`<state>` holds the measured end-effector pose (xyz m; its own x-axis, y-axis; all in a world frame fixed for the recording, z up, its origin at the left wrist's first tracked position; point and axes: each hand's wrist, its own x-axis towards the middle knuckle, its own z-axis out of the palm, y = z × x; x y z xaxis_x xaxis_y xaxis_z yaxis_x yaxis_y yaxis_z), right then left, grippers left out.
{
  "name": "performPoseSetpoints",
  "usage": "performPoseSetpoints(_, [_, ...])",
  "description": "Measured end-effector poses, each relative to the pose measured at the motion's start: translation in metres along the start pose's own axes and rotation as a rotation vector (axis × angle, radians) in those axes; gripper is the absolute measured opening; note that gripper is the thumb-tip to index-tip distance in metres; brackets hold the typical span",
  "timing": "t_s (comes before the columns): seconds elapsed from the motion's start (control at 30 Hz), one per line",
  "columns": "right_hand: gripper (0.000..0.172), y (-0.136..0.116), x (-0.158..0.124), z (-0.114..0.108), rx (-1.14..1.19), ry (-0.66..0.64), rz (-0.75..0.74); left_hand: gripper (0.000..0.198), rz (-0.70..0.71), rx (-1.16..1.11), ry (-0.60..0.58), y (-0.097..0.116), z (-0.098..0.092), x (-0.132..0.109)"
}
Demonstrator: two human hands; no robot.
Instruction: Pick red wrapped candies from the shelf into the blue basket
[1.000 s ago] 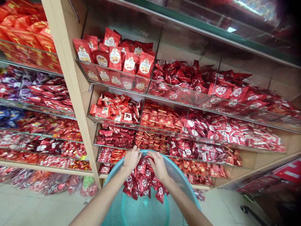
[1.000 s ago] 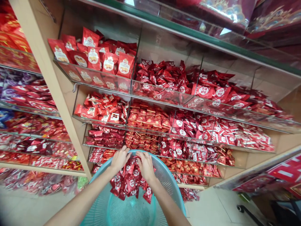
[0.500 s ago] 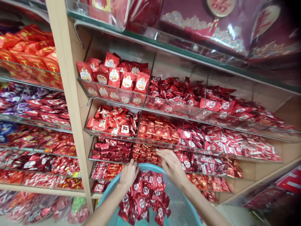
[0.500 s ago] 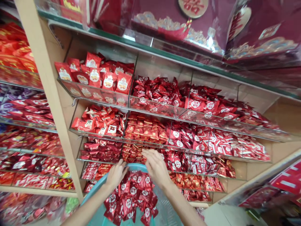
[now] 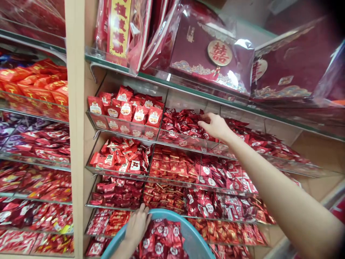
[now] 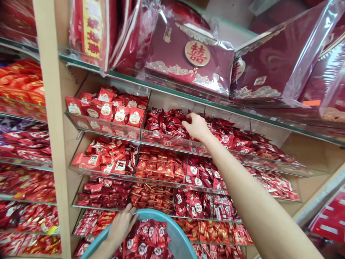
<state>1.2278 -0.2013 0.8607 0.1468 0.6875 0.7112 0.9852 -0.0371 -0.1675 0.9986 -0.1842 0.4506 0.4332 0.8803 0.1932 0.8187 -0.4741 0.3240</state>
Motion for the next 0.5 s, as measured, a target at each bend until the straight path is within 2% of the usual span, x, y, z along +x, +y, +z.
performPoseSetpoints(0.13, [0.036,-0.007,0.012,0.004,-0.117,-0.138,0.062,0.037,-0.009,0.015,-0.005,0.000,0.000,0.001])
performPoseSetpoints(0.33, [0.043,-0.011,0.020,0.004,-0.290,-0.074,0.112,0.039,-0.019,0.033,-0.013,0.002,-0.001,-0.002])
performPoseSetpoints(0.4, [0.051,-0.012,0.023,0.006,-0.285,-0.129,0.146,0.040,-0.026,0.041,-0.025,0.002,-0.001,-0.003])
performPoseSetpoints(0.5, [0.080,-0.015,0.026,0.015,-0.267,-0.247,0.200,0.041,-0.032,0.038,-0.036,0.002,-0.001,-0.003])
